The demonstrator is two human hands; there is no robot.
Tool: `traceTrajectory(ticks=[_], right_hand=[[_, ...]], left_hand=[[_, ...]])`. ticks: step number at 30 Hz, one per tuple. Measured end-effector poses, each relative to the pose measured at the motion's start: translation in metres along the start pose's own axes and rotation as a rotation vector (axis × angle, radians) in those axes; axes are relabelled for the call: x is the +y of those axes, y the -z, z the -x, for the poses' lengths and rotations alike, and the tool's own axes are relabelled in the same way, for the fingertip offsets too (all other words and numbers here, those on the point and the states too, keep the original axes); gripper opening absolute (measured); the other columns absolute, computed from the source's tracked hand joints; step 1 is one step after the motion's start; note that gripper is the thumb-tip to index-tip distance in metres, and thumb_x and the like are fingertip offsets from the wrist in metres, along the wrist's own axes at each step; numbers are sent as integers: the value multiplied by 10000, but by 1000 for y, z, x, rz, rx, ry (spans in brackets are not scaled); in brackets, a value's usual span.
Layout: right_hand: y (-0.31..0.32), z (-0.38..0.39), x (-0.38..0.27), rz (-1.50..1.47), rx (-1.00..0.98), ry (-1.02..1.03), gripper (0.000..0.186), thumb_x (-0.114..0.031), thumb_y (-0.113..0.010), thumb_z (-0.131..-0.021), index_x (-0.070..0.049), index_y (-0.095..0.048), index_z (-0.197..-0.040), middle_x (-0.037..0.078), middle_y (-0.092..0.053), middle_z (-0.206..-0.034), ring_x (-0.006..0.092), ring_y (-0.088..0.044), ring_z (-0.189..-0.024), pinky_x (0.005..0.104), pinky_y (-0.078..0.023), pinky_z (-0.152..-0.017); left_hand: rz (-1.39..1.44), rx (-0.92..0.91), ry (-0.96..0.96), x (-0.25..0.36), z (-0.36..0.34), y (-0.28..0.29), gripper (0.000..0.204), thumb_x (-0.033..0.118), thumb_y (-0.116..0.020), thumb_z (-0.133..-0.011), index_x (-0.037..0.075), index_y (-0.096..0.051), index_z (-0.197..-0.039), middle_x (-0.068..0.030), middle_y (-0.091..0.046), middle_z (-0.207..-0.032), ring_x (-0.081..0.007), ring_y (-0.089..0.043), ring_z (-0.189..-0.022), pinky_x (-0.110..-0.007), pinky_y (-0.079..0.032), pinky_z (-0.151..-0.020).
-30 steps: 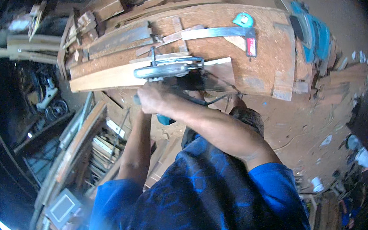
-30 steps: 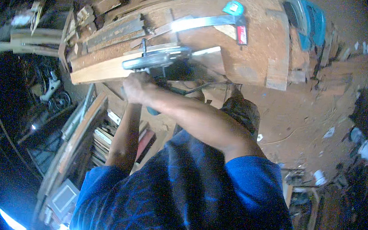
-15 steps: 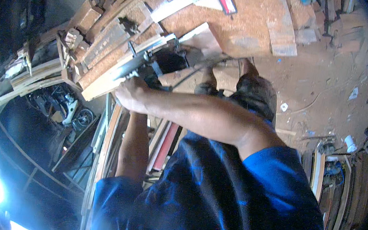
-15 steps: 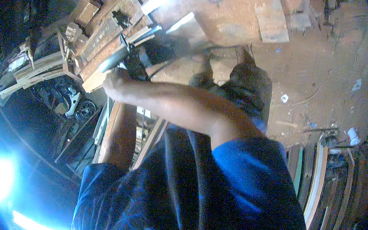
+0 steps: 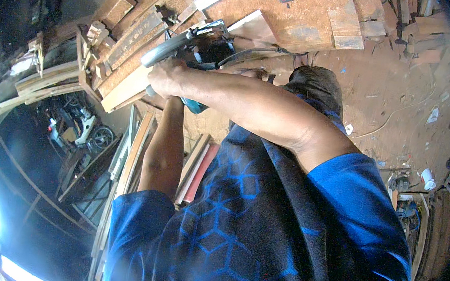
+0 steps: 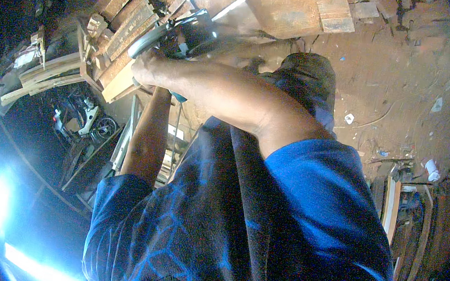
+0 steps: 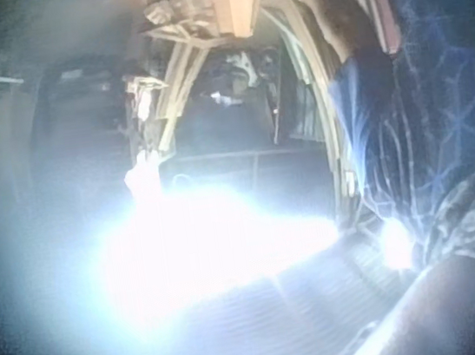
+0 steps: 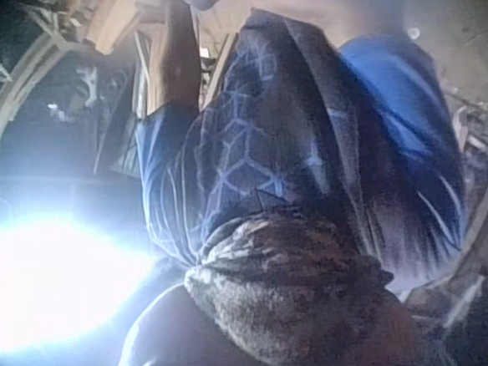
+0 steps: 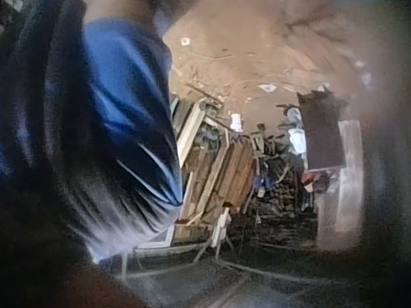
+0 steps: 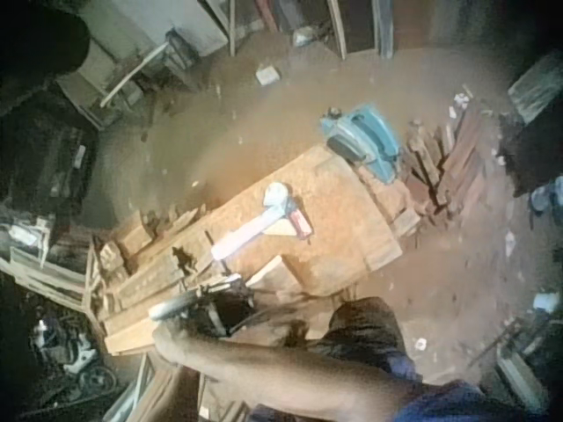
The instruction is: The person uses a circular saw to cut a long wooden plank into smaller pieces. They measure the wood with a metal ruler, mark the cut lines, and then perform the cuts. The person handles the wood pieces, moving them aside after cutting.
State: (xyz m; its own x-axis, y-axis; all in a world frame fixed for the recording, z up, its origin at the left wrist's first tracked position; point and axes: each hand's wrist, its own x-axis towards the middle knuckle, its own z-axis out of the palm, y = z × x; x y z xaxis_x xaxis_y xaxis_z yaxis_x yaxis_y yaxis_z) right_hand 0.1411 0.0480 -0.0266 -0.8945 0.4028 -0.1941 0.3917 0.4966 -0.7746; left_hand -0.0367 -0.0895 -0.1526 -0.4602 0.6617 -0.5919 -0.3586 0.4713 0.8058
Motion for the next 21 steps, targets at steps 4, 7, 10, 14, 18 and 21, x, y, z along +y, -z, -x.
traceTrajectory(ticks=[4, 7, 10, 14, 18, 21], right_hand=[[-4, 3, 0, 247, 222, 35, 254, -234, -714, -858, -66, -772, -1039, 147, -747, -1055, 328, -712, -1012, 487, -563, -863], [34, 77, 18, 226, 501, 310, 348, -349, -776, -842, -79, -749, -1059, 153, -707, -1109, 316, -678, -1044, 460, -529, -923], [55, 150, 89, -246, 777, 182, 453, -406, -773, -859, -73, -699, -1156, 137, -675, -1170, 302, -659, -1078, 436, -508, -959], [4, 209, 210, -680, 598, -458, 603, -474, -409, -1091, 24, -563, -1392, 159, -608, -1405, 258, -532, -1346, 390, -373, -1148], [-65, 199, 192, -1075, 431, -848, 701, -608, -306, -1077, -6, -538, -1352, 124, -626, -1266, 243, -568, -1166, 415, -433, -1066], [-45, 189, 130, -1665, -233, -700, 428, -351, -422, -1076, -27, -652, -1235, 154, -737, -1094, 289, -714, -976, 376, -548, -880]], left_hand=[[3, -38, -18, -4, -12, -11, 346, 326, -750, -911, -17, -721, -946, -86, -716, -843, -155, -669, -711, -332, -530, -591], [58, -15, -17, -33, -8, -2, 348, 327, -750, -910, -17, -721, -947, -87, -716, -844, -155, -670, -715, -334, -531, -594], [103, -26, -51, -40, -18, -13, 349, 328, -750, -909, -18, -722, -947, -88, -717, -845, -156, -671, -719, -335, -532, -597], [161, -25, -163, -58, -36, -11, 350, 329, -750, -907, -18, -722, -947, -90, -718, -846, -156, -673, -724, -338, -534, -600], [84, 38, -309, -88, -56, 1, 352, 330, -750, -906, -19, -723, -947, -91, -718, -848, -157, -674, -729, -340, -536, -604], [-60, 241, -101, -147, -63, 33, 435, 393, -746, -874, -26, -723, -990, -144, -742, -878, -221, -719, -825, -394, -561, -709]])
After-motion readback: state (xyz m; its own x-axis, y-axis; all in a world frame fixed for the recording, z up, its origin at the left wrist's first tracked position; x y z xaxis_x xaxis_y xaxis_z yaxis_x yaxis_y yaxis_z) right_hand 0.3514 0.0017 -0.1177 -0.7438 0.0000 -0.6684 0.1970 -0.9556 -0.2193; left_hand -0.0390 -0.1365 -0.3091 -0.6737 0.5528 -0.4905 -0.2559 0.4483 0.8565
